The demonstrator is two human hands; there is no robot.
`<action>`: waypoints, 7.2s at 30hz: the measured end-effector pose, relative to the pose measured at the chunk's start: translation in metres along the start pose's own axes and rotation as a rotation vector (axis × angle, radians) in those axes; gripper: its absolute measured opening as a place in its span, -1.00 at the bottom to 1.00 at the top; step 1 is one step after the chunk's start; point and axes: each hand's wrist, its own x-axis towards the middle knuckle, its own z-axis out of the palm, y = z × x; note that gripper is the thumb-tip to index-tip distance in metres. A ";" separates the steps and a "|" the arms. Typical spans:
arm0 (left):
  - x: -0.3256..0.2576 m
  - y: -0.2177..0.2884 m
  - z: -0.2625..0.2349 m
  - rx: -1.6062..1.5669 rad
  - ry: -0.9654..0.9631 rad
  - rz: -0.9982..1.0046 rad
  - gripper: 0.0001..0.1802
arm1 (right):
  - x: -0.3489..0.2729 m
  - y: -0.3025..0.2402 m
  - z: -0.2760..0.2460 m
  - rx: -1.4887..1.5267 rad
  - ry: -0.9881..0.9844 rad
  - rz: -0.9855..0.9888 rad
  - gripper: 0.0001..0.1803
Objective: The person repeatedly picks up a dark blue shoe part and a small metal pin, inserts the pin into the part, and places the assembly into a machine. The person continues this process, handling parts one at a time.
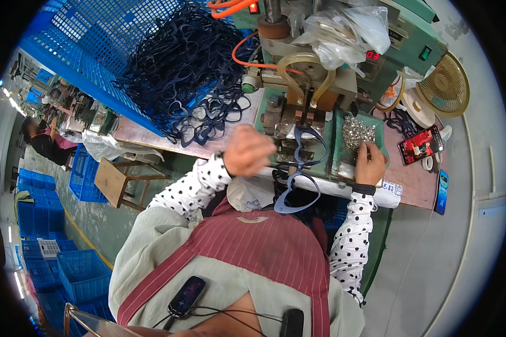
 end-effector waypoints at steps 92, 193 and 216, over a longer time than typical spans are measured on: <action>-0.058 -0.138 0.053 0.785 -0.483 -1.143 -0.39 | -0.001 -0.003 0.008 0.067 0.065 0.104 -0.86; -0.021 -0.035 -0.049 0.394 0.137 -0.603 -0.78 | 0.015 -0.023 -0.009 0.036 0.029 -0.027 -0.91; 0.076 0.060 -0.003 -0.236 -0.014 0.127 -0.58 | 0.015 -0.179 -0.018 0.864 -0.326 0.217 -0.46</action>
